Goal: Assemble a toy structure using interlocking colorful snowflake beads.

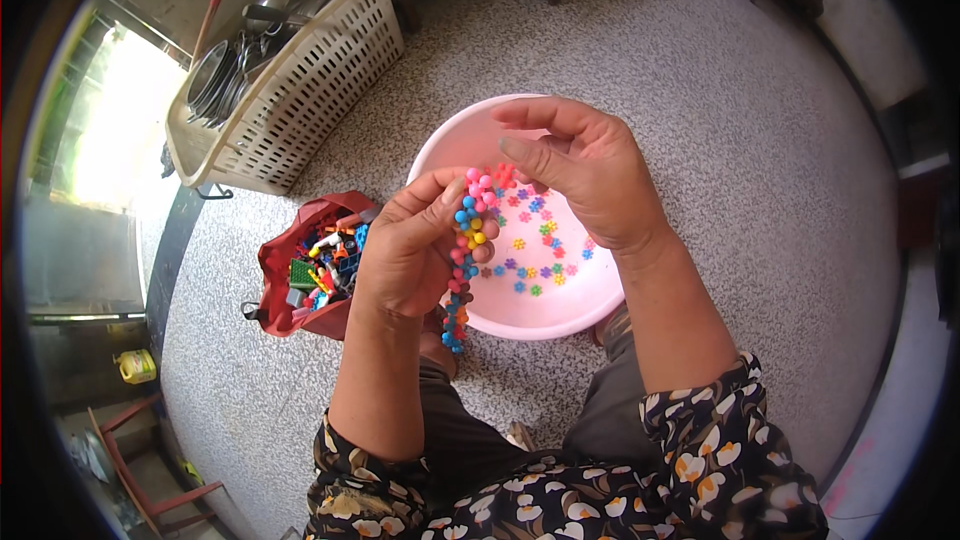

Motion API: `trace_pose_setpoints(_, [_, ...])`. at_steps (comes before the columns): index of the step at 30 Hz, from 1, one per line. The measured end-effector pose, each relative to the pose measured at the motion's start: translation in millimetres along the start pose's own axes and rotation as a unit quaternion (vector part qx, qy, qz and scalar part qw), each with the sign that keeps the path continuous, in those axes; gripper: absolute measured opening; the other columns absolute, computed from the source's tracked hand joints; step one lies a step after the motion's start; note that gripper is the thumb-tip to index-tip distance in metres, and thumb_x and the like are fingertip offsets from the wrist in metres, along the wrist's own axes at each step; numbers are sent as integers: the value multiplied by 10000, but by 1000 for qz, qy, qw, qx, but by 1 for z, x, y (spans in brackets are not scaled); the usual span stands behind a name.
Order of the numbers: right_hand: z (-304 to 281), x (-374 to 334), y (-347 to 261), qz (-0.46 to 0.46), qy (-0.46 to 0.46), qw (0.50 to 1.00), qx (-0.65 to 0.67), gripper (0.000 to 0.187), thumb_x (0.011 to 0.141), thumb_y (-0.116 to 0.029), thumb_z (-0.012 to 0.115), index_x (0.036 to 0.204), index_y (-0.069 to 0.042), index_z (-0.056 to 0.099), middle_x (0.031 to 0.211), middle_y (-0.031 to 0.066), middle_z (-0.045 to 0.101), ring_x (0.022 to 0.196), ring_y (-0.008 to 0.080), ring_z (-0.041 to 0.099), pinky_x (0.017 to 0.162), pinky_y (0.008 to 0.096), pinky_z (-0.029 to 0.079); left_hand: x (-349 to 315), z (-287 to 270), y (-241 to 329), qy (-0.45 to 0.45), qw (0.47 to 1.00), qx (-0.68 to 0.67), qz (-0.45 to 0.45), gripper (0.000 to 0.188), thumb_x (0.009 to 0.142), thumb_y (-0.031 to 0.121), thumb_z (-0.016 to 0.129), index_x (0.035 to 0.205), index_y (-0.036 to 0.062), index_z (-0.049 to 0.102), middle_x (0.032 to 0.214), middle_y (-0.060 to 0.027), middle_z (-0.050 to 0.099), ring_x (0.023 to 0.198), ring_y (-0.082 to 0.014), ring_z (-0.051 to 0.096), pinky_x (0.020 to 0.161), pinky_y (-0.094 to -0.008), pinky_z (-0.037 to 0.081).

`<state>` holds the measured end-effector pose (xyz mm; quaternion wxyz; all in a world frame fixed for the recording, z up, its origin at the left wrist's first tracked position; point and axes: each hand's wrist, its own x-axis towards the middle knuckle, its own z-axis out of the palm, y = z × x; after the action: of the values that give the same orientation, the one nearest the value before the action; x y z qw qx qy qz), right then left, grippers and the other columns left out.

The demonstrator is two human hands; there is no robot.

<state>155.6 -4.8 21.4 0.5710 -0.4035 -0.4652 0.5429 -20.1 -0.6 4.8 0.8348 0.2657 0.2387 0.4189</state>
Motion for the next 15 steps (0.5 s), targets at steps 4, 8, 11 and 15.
trace_pose_setpoints(4, [2,-4,-11,4,-144,988,46,195,817,-48,615,989,42,599,766,95,639,652,118,606,603,222,498,-1,-2,0,-7,1000,-13,-22,207,884,143,519,1010,-19,543,813,-110,594,689,-192,593,572,-290,481])
trace_pose_setpoints(8, [-3,-3,-7,18,-157,987,29,216,773,-78,669,963,14,622,817,41,631,778,87,593,721,207,483,2,-2,-4,-13,1000,4,-27,221,885,160,522,1011,-20,547,812,-114,606,712,-204,615,600,-291,504])
trace_pose_setpoints(11, [-7,-2,-8,22,-146,989,-2,200,774,-78,667,946,14,623,824,38,630,779,88,588,720,214,484,2,0,-4,-6,999,29,-39,241,870,160,536,1041,-11,525,847,-99,596,688,-206,584,579,-303,487])
trace_pose_setpoints(15, [-6,-3,-5,-37,-130,989,-57,143,802,-70,641,901,30,616,768,53,625,714,85,579,630,200,466,0,-1,-5,18,994,102,-21,207,840,134,585,994,-3,557,823,-100,600,663,-197,581,560,-301,485])
